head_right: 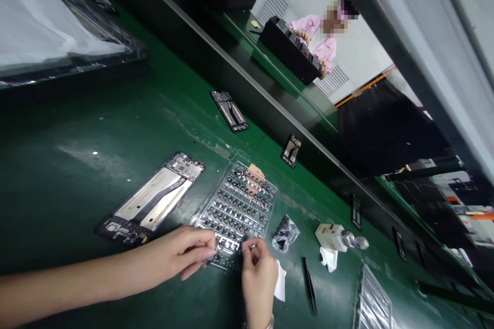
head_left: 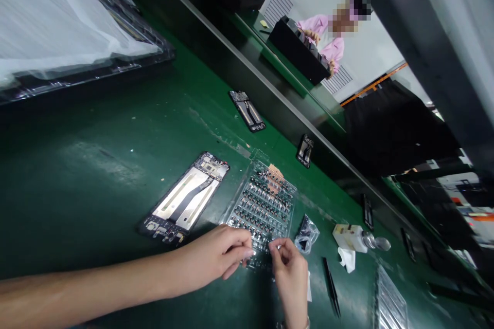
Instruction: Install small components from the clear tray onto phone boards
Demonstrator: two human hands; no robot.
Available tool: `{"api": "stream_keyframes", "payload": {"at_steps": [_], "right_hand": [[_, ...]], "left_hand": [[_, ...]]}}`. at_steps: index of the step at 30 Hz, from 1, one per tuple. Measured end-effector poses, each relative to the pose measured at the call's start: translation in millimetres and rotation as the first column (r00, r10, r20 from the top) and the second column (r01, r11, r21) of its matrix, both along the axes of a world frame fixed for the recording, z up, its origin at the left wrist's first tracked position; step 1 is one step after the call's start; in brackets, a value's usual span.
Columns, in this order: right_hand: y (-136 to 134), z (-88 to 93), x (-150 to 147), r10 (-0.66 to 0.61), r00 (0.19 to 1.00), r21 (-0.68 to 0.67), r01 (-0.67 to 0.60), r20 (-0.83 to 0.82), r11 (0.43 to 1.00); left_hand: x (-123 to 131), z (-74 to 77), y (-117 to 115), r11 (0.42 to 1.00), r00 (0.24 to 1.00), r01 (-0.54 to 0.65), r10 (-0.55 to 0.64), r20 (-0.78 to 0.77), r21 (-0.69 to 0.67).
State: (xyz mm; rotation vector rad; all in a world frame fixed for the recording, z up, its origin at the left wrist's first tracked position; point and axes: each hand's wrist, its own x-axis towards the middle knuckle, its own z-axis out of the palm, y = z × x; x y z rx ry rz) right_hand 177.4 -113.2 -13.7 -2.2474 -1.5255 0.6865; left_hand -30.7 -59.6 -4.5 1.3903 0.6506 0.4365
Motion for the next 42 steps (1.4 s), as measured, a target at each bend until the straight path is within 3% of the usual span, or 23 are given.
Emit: {"api": "stream_keyframes", "payload": {"at_steps": [4,7,10,13,26,28,30,32,34,36,39,42], "right_hand": [[-2.6,5.1,-9.5,0.004,0.961,0.057,-0.020,0.275,0.998],[-12.5,11.0,-23.3,-0.043,0.983,0.225,0.002,0.180,0.974],[-23.2,12.4,-45.8,0.072,0.997,0.394,-0.068,0.005,0.916],[-26.9,10.9,-66.0,0.173,0.985,0.507,-0.164,0.030,0.846],[-26.1,4.6,-76.9,0.249,0.963,0.545,-0.266,0.106,0.795],[-28.8,4.7,-69.7,0.270,0.953,0.535,-0.300,0.136,0.790],[-33.8,4.6,-51.5,0.208,0.963,0.548,-0.269,0.171,0.792],[-39.9,3.4,-23.9,0.014,0.975,0.584,-0.144,0.222,0.799],[-44.3,0.8,6.7,-0.217,0.935,0.600,0.005,0.282,0.800],[-44.9,-3.0,33.0,-0.315,0.866,0.573,0.040,0.389,0.819],[-38.6,-10.6,55.7,-0.233,0.768,0.472,-0.101,0.597,0.876],[-28.7,-18.3,62.6,-0.156,0.713,0.398,-0.185,0.683,0.899]], "left_hand": [[-2.0,2.8,-1.5,1.000,0.999,-0.011,0.012,-0.041,0.020],[-3.0,4.3,-3.0,0.999,0.997,-0.023,0.025,-0.076,0.029],[-3.3,5.2,-3.9,0.997,0.995,-0.041,0.046,-0.087,0.065],[-3.0,4.9,-3.8,0.997,0.996,-0.043,0.049,-0.081,0.071],[0.2,-11.2,-7.0,0.993,0.996,-0.090,0.089,0.014,0.078],[-0.5,-11.4,-6.2,0.991,0.994,-0.111,0.111,0.006,0.079],[-2.0,-9.4,-5.4,0.989,0.991,-0.135,0.135,-0.007,0.054],[-3.6,-6.5,-5.1,0.990,0.990,-0.138,0.139,-0.011,0.016],[-4.4,-4.4,-5.2,0.993,0.993,-0.114,0.114,-0.005,-0.024],[-4.3,-3.8,-5.5,0.995,0.996,-0.087,0.088,0.013,-0.043],[-3.1,-4.3,-5.3,0.997,0.998,-0.063,0.064,0.021,-0.052],[-2.3,-4.9,-4.1,0.997,0.998,-0.058,0.058,0.007,-0.054]]}}
